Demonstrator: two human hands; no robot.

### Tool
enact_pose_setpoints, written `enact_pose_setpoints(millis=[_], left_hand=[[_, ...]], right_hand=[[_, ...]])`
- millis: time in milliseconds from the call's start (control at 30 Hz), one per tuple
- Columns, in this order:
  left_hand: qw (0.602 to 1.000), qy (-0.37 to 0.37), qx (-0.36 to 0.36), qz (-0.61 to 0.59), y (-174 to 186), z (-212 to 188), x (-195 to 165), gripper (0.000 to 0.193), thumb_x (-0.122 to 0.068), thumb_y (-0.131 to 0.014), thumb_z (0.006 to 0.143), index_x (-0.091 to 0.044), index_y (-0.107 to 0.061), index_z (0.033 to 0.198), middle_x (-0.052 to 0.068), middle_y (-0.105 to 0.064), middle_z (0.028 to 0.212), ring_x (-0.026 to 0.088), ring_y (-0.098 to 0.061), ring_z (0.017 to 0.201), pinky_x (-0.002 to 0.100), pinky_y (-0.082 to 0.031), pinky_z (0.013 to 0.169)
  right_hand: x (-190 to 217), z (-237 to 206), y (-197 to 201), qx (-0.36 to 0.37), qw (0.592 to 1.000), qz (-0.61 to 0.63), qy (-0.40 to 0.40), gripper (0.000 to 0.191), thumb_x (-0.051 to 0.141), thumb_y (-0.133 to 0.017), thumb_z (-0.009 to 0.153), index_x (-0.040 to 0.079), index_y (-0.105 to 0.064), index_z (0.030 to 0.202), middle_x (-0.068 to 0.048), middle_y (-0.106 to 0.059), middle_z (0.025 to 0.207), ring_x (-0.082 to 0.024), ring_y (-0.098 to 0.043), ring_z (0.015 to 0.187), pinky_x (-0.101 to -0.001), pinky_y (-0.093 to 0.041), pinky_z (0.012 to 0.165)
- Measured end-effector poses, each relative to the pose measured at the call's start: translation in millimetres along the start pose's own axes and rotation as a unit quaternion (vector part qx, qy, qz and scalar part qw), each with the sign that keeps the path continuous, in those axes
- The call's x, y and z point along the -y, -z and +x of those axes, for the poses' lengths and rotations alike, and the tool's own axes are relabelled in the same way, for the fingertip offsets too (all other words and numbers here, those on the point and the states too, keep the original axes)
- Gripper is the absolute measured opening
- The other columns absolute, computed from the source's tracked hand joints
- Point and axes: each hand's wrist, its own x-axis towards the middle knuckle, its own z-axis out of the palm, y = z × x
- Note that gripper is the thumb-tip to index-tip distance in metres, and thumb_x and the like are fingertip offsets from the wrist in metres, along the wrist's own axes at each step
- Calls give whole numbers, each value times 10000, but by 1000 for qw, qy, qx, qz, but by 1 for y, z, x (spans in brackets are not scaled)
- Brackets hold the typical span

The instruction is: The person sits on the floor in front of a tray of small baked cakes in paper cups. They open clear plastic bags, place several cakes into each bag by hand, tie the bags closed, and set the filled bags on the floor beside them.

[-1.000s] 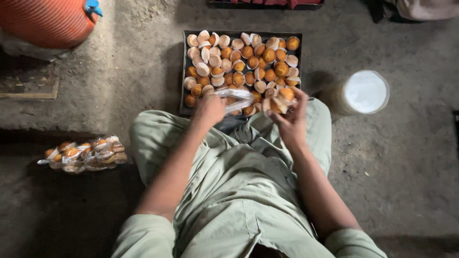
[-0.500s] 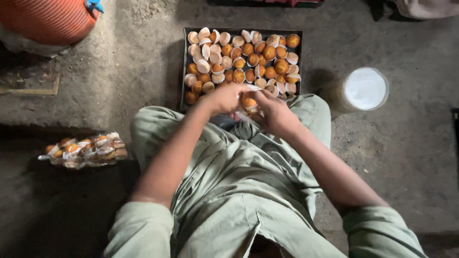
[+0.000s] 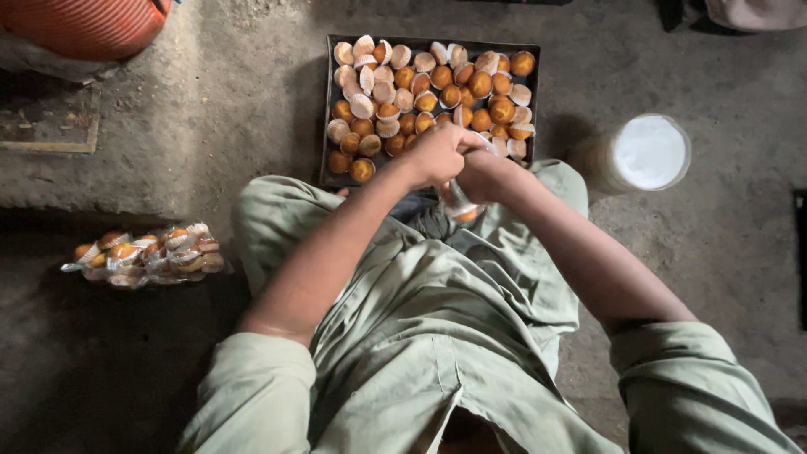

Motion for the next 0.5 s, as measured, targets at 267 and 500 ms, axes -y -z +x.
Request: enact_pose_setpoints(millis=[267, 500], left_hand=[[999, 46, -20, -1, 9, -22, 1, 487, 34, -480, 770, -87, -762, 1149, 123, -794, 1050, 238, -715, 759, 386, -569, 620], [959, -149, -170, 174, 17, -44, 14, 426, 34, -536, 769, -61, -761, 1118, 170, -750, 1154, 342, -714, 1067, 426, -550, 975]], right_hand=[[1, 4, -37, -138, 988, -34, 65, 170, 107, -693, 816, 132, -726, 981, -132, -734, 963, -338, -709, 952, -454, -551, 819], [16, 24, -11, -52, 995, 2, -87, 186, 65, -619, 871, 102, -760, 986, -140, -753, 1005, -301, -731, 970, -423, -575, 862]])
